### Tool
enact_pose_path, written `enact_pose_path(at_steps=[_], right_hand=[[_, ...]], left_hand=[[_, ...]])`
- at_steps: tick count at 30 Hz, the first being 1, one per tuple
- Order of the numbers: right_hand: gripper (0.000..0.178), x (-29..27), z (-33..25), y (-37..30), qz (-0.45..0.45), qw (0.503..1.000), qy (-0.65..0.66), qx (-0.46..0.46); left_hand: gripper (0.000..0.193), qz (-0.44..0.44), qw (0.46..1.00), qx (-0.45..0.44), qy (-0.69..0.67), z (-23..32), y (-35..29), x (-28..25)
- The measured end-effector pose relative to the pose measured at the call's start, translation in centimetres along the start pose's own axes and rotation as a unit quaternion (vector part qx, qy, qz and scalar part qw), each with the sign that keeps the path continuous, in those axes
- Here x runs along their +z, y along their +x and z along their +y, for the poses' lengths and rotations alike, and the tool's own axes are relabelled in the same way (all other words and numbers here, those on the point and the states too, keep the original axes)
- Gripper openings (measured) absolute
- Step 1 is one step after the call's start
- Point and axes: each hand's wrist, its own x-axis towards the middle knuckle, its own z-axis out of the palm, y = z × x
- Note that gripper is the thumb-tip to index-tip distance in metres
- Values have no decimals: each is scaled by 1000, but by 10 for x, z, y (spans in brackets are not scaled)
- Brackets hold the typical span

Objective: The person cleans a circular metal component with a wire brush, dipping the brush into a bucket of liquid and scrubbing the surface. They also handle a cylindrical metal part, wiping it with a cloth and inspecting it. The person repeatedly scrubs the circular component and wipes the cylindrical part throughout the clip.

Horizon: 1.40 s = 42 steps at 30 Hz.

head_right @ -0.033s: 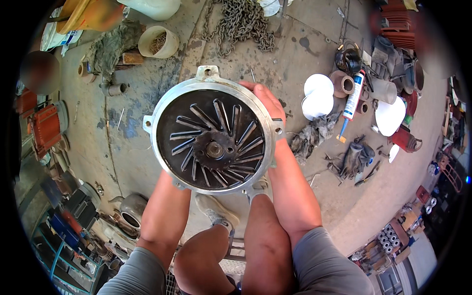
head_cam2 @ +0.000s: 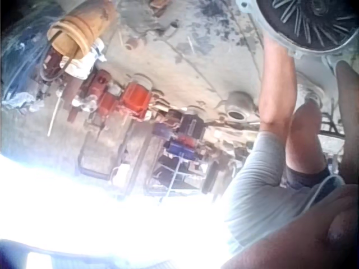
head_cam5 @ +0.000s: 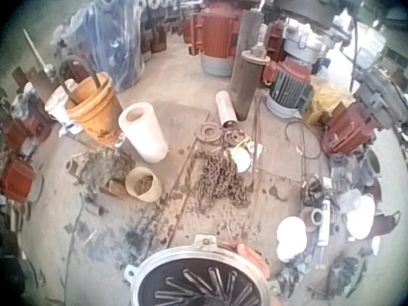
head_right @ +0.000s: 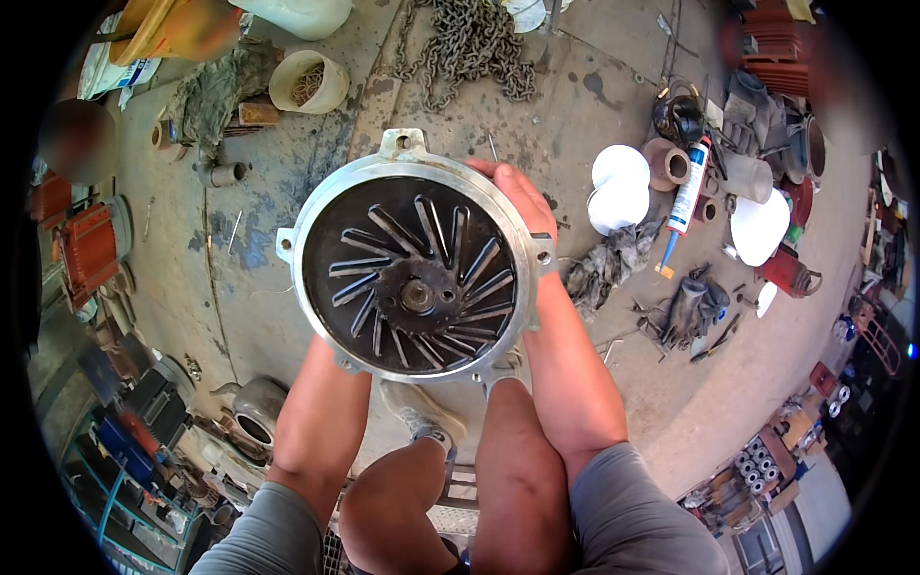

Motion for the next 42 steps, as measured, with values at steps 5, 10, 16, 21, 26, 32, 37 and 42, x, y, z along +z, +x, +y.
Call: enact_pose_path(at_steps=[5, 10, 16, 21, 26, 32, 37, 42], right_hand=[[47, 16, -7, -8, -13, 1000, 2, 4], [49, 52, -24, -29, -65, 998, 8, -14], [46, 88, -40, -70, 0, 994, -91, 53], [44, 166, -68, -142, -25, 990, -120, 76], [41, 252, -94, -215, -41, 982, -146, 115], [36, 369, -103, -285, -78, 967, -201, 135], [39, 462, -89, -318, -97, 963, -186, 169], [40, 538, -64, -328, -110, 968, -137, 176]], left_hand=[[41, -5, 1000, -9, -22, 5, -15, -7], [41, -12, 998, -11, -60, 7, -43, -2], [41, -22, 992, 0, -121, 34, -109, 33], [41, -5, 985, 13, -170, 70, -205, 62], [41, 13, 975, 26, -219, 115, -317, 98], [41, 20, 964, 57, -257, 189, -441, 136], [42, -6, 959, 77, -272, 266, -507, 142], [42, -41, 960, 61, -271, 344, -539, 127]])
